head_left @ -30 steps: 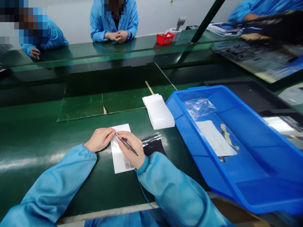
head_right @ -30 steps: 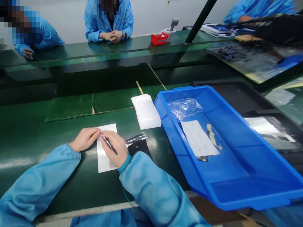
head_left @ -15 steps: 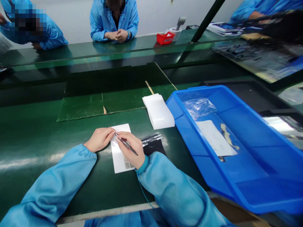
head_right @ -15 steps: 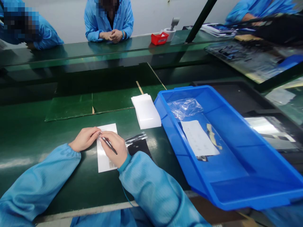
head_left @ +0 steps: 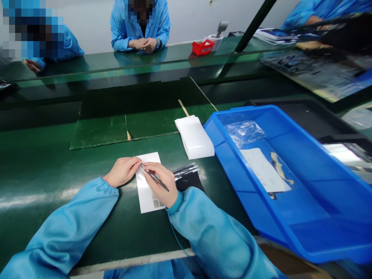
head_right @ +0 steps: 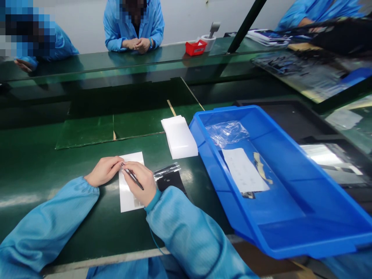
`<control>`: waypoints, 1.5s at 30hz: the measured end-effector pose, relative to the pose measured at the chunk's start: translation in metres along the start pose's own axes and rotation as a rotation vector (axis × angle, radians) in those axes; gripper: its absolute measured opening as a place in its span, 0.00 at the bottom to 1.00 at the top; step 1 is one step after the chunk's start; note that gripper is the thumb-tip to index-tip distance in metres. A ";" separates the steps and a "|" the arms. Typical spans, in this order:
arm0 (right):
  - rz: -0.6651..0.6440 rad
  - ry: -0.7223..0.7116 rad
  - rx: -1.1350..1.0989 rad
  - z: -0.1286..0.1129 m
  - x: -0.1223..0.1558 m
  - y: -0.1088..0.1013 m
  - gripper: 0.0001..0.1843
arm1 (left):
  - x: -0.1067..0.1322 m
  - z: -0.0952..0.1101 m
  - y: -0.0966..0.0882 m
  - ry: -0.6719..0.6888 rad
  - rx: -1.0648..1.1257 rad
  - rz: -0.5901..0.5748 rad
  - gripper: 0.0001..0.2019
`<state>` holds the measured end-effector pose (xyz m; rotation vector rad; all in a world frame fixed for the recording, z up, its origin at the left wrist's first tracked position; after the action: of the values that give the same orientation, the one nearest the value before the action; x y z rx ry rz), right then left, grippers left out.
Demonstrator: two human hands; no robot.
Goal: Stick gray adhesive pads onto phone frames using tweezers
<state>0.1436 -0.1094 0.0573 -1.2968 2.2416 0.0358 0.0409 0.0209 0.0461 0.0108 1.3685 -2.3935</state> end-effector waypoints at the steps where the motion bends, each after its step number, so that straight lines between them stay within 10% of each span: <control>1: -0.001 0.003 -0.002 0.000 0.000 0.000 0.09 | 0.000 0.000 0.000 0.000 -0.002 0.003 0.14; 45: 0.082 0.028 0.022 0.011 -0.006 0.000 0.04 | -0.004 0.001 0.006 0.101 -0.033 0.019 0.14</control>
<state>0.1508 -0.1020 0.0511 -1.2003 2.3111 0.0227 0.0472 0.0182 0.0424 0.1374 1.4468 -2.3832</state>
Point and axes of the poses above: each hand's wrist, its own x-axis away from the middle knuckle, its own y-axis out of the palm, z = x × y, the point moved 5 cm from there along -x, towards the middle knuckle
